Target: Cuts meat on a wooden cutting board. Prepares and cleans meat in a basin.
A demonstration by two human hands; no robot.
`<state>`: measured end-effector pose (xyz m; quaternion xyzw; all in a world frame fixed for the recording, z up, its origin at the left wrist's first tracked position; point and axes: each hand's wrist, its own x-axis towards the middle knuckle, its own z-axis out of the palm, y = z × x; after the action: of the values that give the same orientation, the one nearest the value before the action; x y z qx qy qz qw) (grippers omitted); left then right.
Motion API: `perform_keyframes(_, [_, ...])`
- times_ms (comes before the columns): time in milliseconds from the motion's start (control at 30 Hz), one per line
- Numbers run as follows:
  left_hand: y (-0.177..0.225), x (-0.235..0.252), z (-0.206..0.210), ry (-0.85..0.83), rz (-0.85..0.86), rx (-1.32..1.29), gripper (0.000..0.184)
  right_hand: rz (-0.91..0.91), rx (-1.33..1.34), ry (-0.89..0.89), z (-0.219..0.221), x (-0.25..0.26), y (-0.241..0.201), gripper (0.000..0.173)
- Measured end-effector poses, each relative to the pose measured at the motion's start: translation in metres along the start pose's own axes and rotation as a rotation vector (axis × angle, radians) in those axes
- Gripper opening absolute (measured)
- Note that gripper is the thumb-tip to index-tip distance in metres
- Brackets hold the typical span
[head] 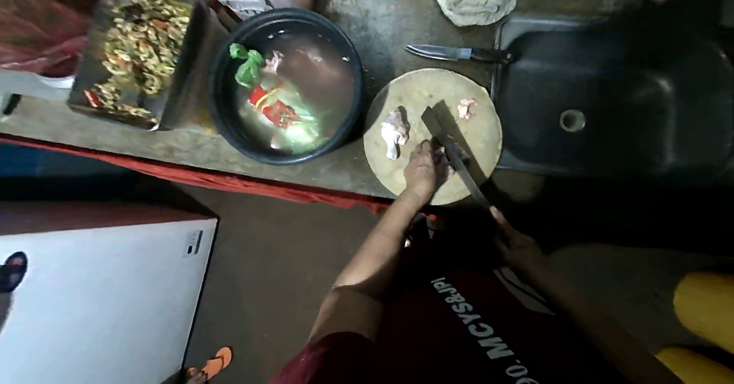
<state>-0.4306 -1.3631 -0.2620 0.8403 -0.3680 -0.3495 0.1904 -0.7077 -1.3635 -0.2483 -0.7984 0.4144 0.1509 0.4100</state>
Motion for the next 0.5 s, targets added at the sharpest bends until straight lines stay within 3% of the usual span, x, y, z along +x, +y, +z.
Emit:
perform_keyframes(133, [-0.003, 0.002, -0.002, -0.023, 0.063, -0.055, 0.05, -0.111, -0.017, 0.097, 0.003, 0.039, -0.012, 0.061])
perform_keyframes(267, [-0.018, 0.005, -0.009, 0.033, 0.05, -0.212, 0.042, -0.127, 0.026, 0.067, 0.005, -0.005, 0.021, 0.06])
perform_keyframes(367, [-0.022, -0.027, -0.016, 0.112, 0.067, -0.307, 0.041, -0.135, 0.045, 0.084, 0.005, -0.034, 0.043, 0.059])
perform_keyframes(500, [-0.008, -0.033, -0.034, 0.234, 0.13, -0.31, 0.035, -0.161, 0.016, 0.037, -0.007, -0.008, 0.026, 0.06])
